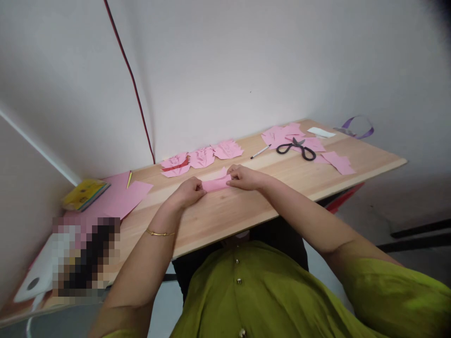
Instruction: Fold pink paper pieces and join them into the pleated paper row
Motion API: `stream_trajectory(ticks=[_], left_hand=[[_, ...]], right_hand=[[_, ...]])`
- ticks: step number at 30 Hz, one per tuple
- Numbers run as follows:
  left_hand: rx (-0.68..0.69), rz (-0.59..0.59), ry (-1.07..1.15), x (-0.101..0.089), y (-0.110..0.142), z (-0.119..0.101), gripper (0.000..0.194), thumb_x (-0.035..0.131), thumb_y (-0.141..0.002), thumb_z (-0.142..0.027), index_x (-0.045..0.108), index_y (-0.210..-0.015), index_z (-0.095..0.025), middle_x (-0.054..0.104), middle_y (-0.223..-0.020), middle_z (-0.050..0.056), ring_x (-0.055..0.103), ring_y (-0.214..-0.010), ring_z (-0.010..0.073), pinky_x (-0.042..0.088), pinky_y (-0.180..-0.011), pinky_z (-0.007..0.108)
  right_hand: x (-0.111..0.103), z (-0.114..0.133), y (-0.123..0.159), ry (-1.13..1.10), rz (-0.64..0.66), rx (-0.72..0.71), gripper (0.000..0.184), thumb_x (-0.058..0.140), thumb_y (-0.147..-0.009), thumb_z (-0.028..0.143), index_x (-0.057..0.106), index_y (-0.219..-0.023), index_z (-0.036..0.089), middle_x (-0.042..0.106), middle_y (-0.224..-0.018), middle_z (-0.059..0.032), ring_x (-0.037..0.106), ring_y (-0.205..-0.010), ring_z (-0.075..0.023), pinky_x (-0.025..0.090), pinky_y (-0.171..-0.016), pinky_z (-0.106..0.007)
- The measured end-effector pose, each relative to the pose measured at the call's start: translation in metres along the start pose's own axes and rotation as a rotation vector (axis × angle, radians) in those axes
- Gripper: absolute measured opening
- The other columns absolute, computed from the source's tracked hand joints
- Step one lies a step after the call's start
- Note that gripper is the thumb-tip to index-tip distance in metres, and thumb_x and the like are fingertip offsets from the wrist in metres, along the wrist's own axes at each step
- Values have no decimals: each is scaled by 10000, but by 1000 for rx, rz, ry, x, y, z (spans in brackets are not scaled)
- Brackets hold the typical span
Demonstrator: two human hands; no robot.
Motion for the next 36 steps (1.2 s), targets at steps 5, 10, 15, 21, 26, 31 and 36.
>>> stream_trajectory(ticks=[5,10,15,21,26,31,36], left_hand=[[11,21,39,2,1,-2,213,577,-748,-266,500,-567,-183,507,-641,-4,472,-616,139,338,-583,279],[7,12,-21,1,0,-6,239,588,-740,-257,471,-545,-185,493,-644,-6,452,-602,132,327,-575,282],[-26,22,-54,2,-2,-7,245,575,-736,-268,468,-532,-185,504,-630,0,455,-592,132,325,-572,283],[-70,33,-60,4,-3,-4,228,575,-708,-272,489,-515,-187,502,-579,2,453,-588,141,325,-565,281],[-92,35,-45,5,-3,-2,219,587,-692,-270,495,-511,-188,499,-552,-2,461,-585,143,327,-557,274],[-105,31,-43,3,-2,-4,213,587,-683,-260,494,-506,-186,512,-557,3,468,-586,144,332,-564,277],[-153,31,-52,4,-1,-2,165,593,-662,-243,522,-528,-179,517,-540,1,462,-565,138,325,-547,271]], right_hand=[[0,-4,0,-37,0,15,332,594,-825,368,479,-579,178,586,-1001,-86,554,-832,-178,451,-799,-342],[1,-7,0,-14,-4,16,318,608,-809,358,478,-581,180,591,-1008,-90,564,-875,-188,451,-822,-339],[0,-8,0,60,-17,35,321,594,-823,355,478,-584,177,588,-1032,-105,561,-901,-198,445,-845,-350],[1,-7,-1,81,-8,53,311,623,-801,306,478,-559,176,596,-1037,-112,571,-905,-204,452,-848,-351],[1,-8,-2,66,-14,72,294,651,-769,293,495,-550,176,602,-1030,-105,571,-878,-197,460,-810,-335],[0,-8,-3,80,-18,88,280,661,-745,298,500,-556,168,608,-1042,-99,572,-840,-182,451,-767,-301],[0,-8,-4,98,-26,93,270,670,-722,287,495,-556,165,617,-993,-85,560,-782,-168,435,-708,-284]])
Point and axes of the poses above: each hand's wrist, its own y-axis away from the middle knuckle, its own x-axis out of the palm, z = x × y, the point moved 10 cm from there along -y, towards the middle knuckle
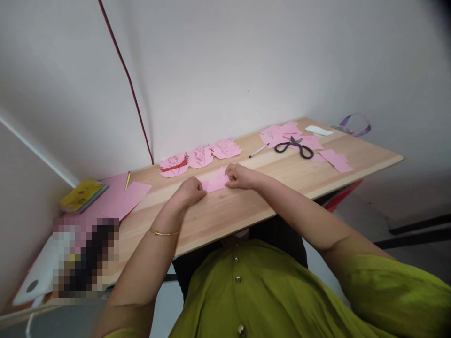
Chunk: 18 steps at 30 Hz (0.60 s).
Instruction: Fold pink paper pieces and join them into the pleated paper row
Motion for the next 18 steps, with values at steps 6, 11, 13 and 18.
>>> stream_trajectory(ticks=[6,11,13,18], left_hand=[[-53,18,-54,1,0,-1,103,602,-653,-209,555,-567,-176,565,-597,28,492,-588,153,341,-569,285],[-44,6,-92,2,-1,2,81,631,-677,-242,591,-675,-171,586,-696,44,514,-637,171,369,-599,293],[-42,-53,-77,-2,-2,7,223,669,-673,-268,629,-860,-153,602,-851,70,545,-741,190,408,-657,298],[158,-171,-120,-6,-2,-7,790,687,-690,-237,407,-1428,-226,489,-1154,110,490,-1079,255,405,-912,357]], right_hand=[[0,0,-1,2,-9,-8,263,681,-708,270,491,-558,166,613,-967,-81,555,-792,-173,426,-701,-282],[-2,2,-1,27,-20,-34,223,682,-712,270,504,-619,173,581,-861,-60,532,-787,-174,415,-704,-278],[-3,2,-1,38,-23,-33,195,679,-717,276,525,-654,175,572,-834,-55,526,-791,-179,415,-714,-283],[-5,-4,0,-6,-51,35,263,706,-691,283,608,-901,157,597,-965,-84,548,-877,-207,437,-772,-307]])
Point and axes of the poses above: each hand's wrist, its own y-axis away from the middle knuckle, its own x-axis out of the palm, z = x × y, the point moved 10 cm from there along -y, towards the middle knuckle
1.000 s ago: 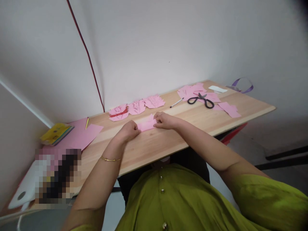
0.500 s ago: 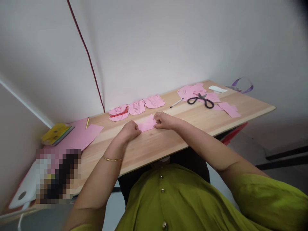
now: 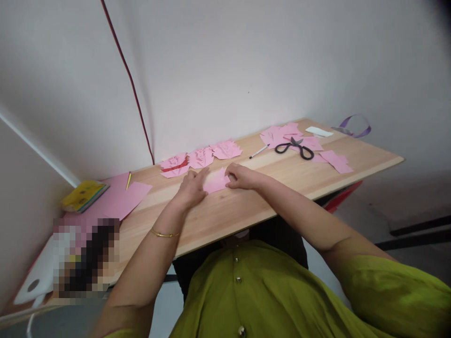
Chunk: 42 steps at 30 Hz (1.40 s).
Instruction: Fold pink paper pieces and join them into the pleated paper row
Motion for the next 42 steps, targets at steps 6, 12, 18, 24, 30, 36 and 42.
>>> stream_trajectory(ticks=[6,12,18,24,30,36,42], left_hand=[[202,140,-160,18,6,-24,601,469,-837,-121,496,-1387,-361,554,-1043,83,480,-983,251,371,-885,382],[296,156,-234,23,13,-33,551,434,-868,-107,596,-1271,-446,538,-987,73,476,-913,240,349,-824,363],[329,182,-170,18,16,-38,463,448,-895,-141,649,-1212,-413,545,-970,67,476,-890,227,344,-807,347],[314,232,-168,12,20,-38,406,439,-887,-143,711,-1128,-325,582,-992,83,502,-908,221,367,-799,336],[297,236,-140,6,22,-32,337,495,-868,-158,737,-1059,-293,624,-1050,82,531,-961,235,385,-829,342],[310,255,-167,4,24,-29,325,484,-866,-152,742,-1024,-270,645,-1097,70,547,-957,218,412,-845,343],[312,245,-132,4,23,-28,291,489,-856,-155,748,-961,-234,655,-1094,68,565,-949,200,435,-840,323]], right_hand=[[-1,0,2,-83,-11,-24,433,713,-692,266,587,-1090,151,605,-1090,-112,562,-968,-222,450,-850,-346],[-2,2,1,-77,-5,-14,415,714,-691,248,602,-1080,155,612,-1105,-117,568,-996,-235,454,-868,-364],[-2,5,2,-52,17,-13,383,703,-709,245,604,-1068,154,610,-1112,-121,562,-1031,-243,445,-893,-362],[-1,2,2,-41,32,-4,366,697,-721,269,599,-1056,158,606,-1098,-115,562,-1002,-234,449,-871,-351],[0,0,2,-39,35,-14,337,687,-723,275,593,-1026,161,596,-1050,-103,551,-952,-223,446,-837,-335],[1,-1,3,-34,43,-11,312,672,-731,283,583,-1006,165,576,-1022,-90,539,-918,-210,441,-810,-318],[-2,1,5,-71,31,-37,287,640,-712,216,588,-989,167,580,-1002,-79,539,-904,-202,438,-799,-311]])
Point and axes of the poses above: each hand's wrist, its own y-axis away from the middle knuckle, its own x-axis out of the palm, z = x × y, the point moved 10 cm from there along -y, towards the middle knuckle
